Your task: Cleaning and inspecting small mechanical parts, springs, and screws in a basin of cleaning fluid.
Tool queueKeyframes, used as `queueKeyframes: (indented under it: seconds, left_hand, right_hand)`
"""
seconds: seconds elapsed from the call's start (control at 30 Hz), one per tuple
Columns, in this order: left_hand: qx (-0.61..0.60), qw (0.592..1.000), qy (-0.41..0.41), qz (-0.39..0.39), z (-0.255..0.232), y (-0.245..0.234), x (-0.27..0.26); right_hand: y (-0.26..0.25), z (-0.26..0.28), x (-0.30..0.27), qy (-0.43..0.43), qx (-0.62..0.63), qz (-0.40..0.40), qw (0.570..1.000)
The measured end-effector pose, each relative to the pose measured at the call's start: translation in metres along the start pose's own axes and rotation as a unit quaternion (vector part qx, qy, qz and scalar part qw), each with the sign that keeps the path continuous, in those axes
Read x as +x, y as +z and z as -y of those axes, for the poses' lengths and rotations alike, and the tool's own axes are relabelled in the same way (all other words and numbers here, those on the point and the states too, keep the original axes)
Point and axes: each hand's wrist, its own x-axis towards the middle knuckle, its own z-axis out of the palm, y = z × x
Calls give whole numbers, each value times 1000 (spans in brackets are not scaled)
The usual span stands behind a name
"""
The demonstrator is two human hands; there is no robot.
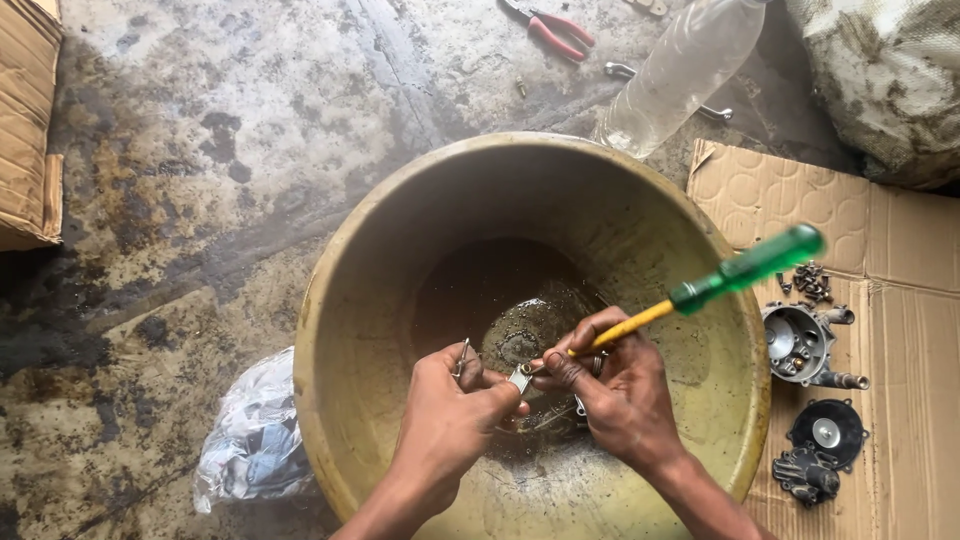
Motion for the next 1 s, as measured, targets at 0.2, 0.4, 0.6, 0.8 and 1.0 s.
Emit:
queueKeyframes:
  seconds: [0.2, 0.4, 0.6, 0.8, 1.0]
  left_hand:
    - [-7, 1000, 6, 0, -2, 0, -3]
    - [-78, 997, 8, 20, 3, -3, -2]
    - [-88, 996, 8, 25, 2, -3, -3]
    - [-2, 1000, 17, 6, -20, 3, -18]
    - [0, 999, 42, 10, -20, 7, -21]
  right_hand:
    - [-2, -5, -6, -127, -60, 52, 989]
    - [-3, -3, -6, -107, -8, 37, 993]
    - [0, 9, -4, -102, 41, 38, 993]
    - [-2, 7, -7, -127, 13, 33, 991]
    - [4, 1, -13, -195, -48, -19, 979]
